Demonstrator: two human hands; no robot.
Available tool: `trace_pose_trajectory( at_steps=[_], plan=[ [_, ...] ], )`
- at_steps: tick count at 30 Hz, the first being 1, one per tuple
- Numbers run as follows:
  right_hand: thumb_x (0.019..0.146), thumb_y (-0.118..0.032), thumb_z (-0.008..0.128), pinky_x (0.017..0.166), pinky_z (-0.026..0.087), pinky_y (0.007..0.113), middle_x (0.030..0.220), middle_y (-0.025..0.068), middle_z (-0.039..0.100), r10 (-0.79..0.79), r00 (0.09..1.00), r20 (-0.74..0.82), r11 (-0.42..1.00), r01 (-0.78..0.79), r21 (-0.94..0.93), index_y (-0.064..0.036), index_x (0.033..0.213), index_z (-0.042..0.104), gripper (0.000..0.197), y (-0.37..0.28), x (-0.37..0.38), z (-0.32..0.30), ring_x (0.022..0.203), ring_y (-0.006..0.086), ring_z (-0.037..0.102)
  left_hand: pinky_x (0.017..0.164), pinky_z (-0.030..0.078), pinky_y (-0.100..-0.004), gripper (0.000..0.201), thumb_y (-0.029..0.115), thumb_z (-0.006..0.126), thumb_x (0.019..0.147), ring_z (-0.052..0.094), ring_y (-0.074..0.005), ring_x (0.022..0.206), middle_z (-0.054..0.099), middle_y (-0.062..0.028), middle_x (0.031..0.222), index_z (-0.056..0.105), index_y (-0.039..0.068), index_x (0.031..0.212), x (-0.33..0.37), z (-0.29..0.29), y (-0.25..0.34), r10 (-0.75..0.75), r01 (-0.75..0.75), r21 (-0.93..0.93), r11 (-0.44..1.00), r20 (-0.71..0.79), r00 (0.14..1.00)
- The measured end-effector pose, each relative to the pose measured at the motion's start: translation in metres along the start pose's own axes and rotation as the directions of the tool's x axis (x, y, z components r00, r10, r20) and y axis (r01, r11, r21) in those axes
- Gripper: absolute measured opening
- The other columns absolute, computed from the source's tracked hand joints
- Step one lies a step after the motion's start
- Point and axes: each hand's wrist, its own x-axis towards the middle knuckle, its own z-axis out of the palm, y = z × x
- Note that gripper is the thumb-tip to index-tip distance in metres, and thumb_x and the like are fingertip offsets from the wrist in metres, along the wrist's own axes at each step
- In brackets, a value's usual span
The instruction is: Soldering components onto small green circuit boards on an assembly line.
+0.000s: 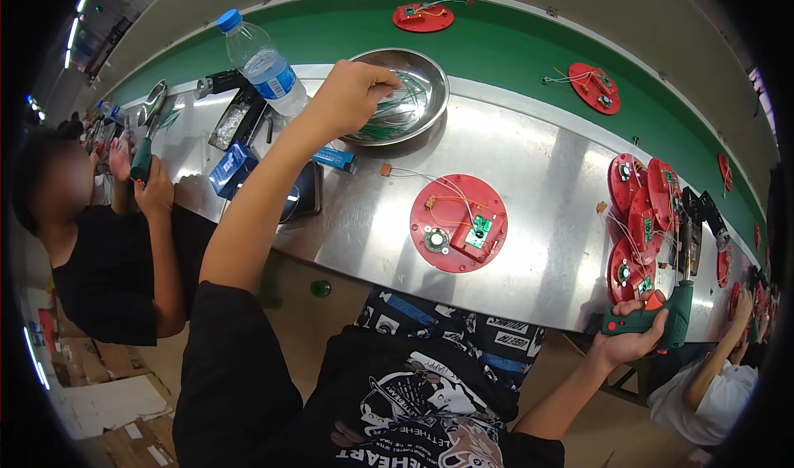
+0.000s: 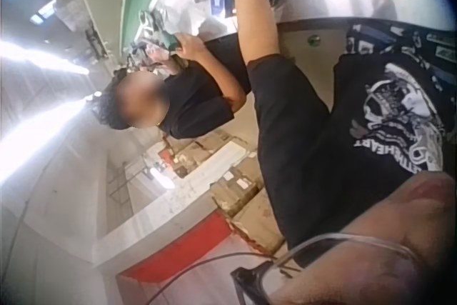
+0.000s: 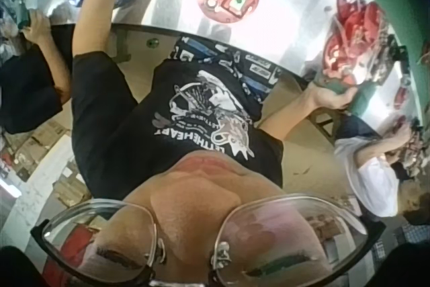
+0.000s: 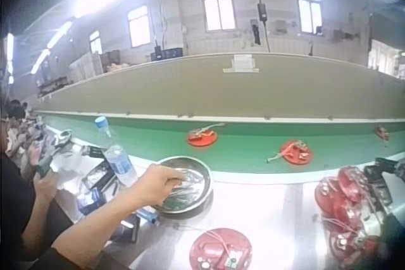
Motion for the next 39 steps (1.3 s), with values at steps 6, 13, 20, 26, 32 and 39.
trace_pose_trajectory(
  at_steps=[6,13,20,26,32,39],
  plan=[
    [0.105,-0.039,0.039,0.052,0.041,0.027,0.069,0.0056,0.055,-0.02,1.0,-0.018,0.999,0.02,0.038,0.0015,0.113,0.055,0.044,0.001,0.002,0.005,0.053,0.0134,0.05,0.074,0.053,-0.0449,0.013,0.014,0.059,0.096,0.069,-0.0357,0.085,0.074,-0.0144,0.09,0.068,0.008,0.104,0.004,0.009,0.005,-0.011,0.049,0.321,0.946,-0.12,0.993],
    [0.105,-0.038,0.038,0.05,0.042,0.027,0.077,0.0085,0.06,-0.039,0.999,0.024,0.998,0.038,0.05,0.0029,0.115,0.054,0.045,0.003,0.002,-0.001,0.052,0.0136,0.05,0.074,0.053,-0.044,0.014,0.017,0.061,0.096,0.069,-0.0359,0.085,0.074,-0.0125,0.09,0.067,0.009,0.106,0.002,0.011,-0.006,0.054,-0.04,0.181,0.983,-0.072,0.996],
    [0.106,-0.04,0.038,0.056,0.041,0.028,0.067,0.005,0.054,-0.008,1.0,0.005,0.999,0.008,0.053,-0.0001,0.118,0.055,0.045,0.0,-0.001,0.005,0.057,0.0134,0.049,0.079,0.053,-0.0407,0.01,0.01,0.068,0.084,0.067,-0.0328,0.088,0.072,-0.0133,0.086,0.071,0.001,0.08,0.0,0.014,0.001,0.096,-0.073,0.342,0.937,-0.051,0.994],
    [0.106,-0.038,0.038,0.05,0.043,0.027,0.086,0.0096,0.064,-0.036,0.999,-0.011,0.998,0.037,0.059,0.0025,0.119,0.054,0.045,0.003,0.0,0.002,0.053,0.0134,0.052,0.086,0.051,-0.0428,0.009,0.009,0.066,0.081,0.062,-0.0334,0.093,0.067,-0.0135,0.089,0.073,0.003,0.081,0.005,0.018,0.002,0.135,-0.148,0.433,0.889,0.061,0.989],
    [0.106,-0.041,0.04,0.056,0.04,0.027,0.064,0.0048,0.052,-0.037,0.999,0.009,0.998,0.036,0.054,-0.0003,0.118,0.054,0.044,0.002,0.0,0.004,0.057,0.0136,0.049,0.085,0.052,-0.0435,0.011,0.01,0.064,0.084,0.063,-0.0332,0.092,0.066,-0.0153,0.09,0.071,0.0,0.083,0.006,0.007,-0.006,0.154,-0.171,0.356,0.919,0.074,0.985],
    [0.106,-0.04,0.038,0.055,0.042,0.028,0.069,0.0063,0.054,-0.058,0.998,-0.025,0.996,0.059,0.061,0.0013,0.118,0.054,0.045,0.001,-0.001,0.008,0.057,0.0137,0.05,0.072,0.054,-0.0384,0.009,0.006,0.067,0.085,0.069,-0.0314,0.077,0.071,-0.0175,0.085,0.07,-0.002,0.089,0.034,-0.006,0.01,0.093,-0.084,0.089,0.992,-0.104,0.99]
  ],
)
